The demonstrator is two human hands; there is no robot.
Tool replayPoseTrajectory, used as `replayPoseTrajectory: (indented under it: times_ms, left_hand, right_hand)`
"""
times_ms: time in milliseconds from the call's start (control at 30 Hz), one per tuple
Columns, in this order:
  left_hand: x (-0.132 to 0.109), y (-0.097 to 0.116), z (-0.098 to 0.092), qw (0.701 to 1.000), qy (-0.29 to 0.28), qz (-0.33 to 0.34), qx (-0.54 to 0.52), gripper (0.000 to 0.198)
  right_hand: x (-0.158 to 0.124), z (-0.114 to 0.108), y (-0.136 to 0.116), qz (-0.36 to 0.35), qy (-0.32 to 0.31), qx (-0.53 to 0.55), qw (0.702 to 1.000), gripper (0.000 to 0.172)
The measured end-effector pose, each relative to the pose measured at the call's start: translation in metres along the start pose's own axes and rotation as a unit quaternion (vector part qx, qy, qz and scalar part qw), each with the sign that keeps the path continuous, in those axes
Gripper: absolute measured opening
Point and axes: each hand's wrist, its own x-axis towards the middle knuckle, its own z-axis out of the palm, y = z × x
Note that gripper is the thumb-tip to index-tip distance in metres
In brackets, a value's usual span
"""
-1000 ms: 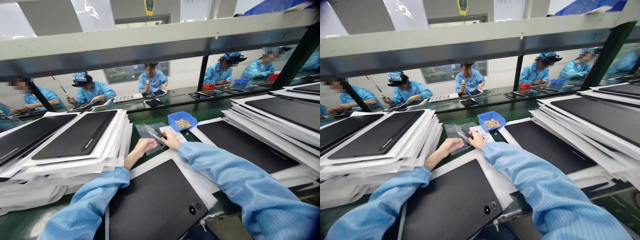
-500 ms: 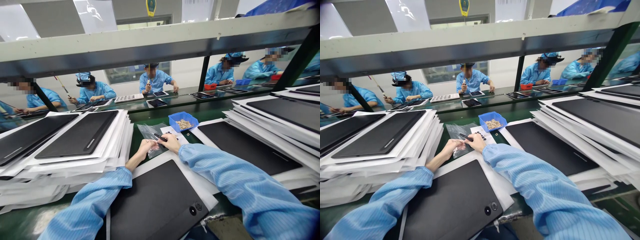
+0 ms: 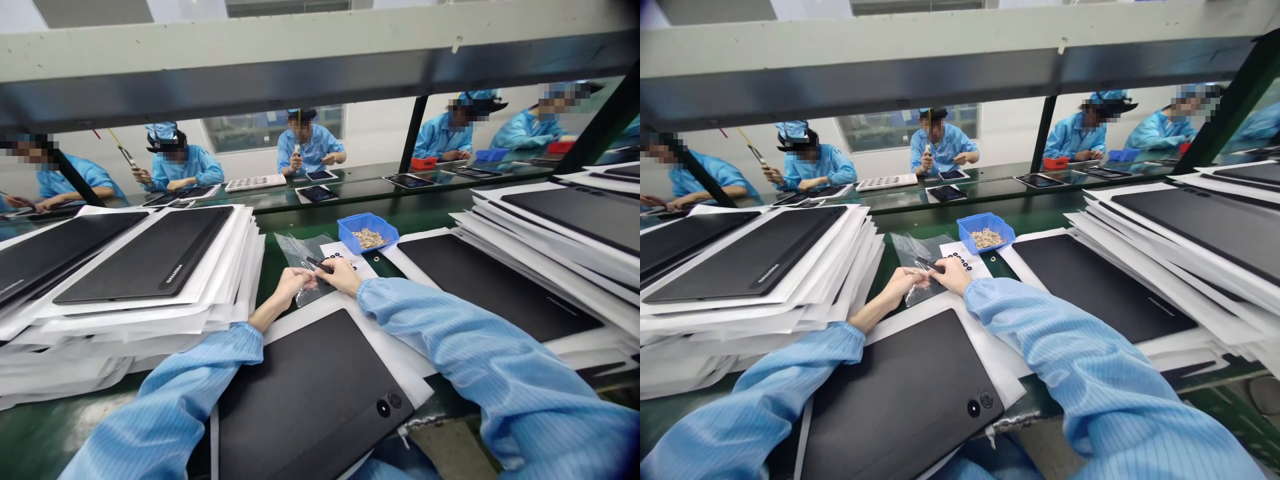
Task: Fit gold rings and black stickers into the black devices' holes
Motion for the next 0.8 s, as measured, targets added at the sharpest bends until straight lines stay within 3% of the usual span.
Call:
replayPoseTrajectory:
  times_ms: [267, 400, 533, 600, 700, 800]
  left_hand:
    - [-0.003, 0.001, -0.001, 0.996, 0.014, -0.019, 0.088, 0.025]
    - [-0.003, 0.001, -0.011, 0.985, 0.066, -0.013, 0.159, 0.025]
    - [-0.008, 0.003, -0.032, 0.964, 0.129, 0.026, 0.232, 0.039]
    - [-0.016, 0.006, -0.039, 0.946, 0.16, 0.062, 0.274, 0.046]
    - [-0.035, 0.011, -0.036, 0.918, 0.181, 0.12, 0.332, 0.039]
    - [-0.057, 0.013, -0.014, 0.9, 0.098, 0.195, 0.377, 0.023]
  right_hand:
    - [0.003, -0.002, 0.009, 0.041, -0.013, 0.024, 0.999, 0.025]
    - [0.008, -0.011, 0.011, 0.051, -0.022, 0.084, 0.995, 0.026]
    - [0.002, -0.035, -0.008, 0.052, -0.044, 0.132, 0.989, 0.023]
    - [-0.016, -0.049, -0.022, 0.058, -0.062, 0.146, 0.986, 0.019]
    - [-0.066, -0.069, -0.039, 0.083, -0.106, 0.158, 0.978, 0.015]
    - [-0.129, -0.081, -0.048, 0.11, -0.147, 0.162, 0.97, 0.014]
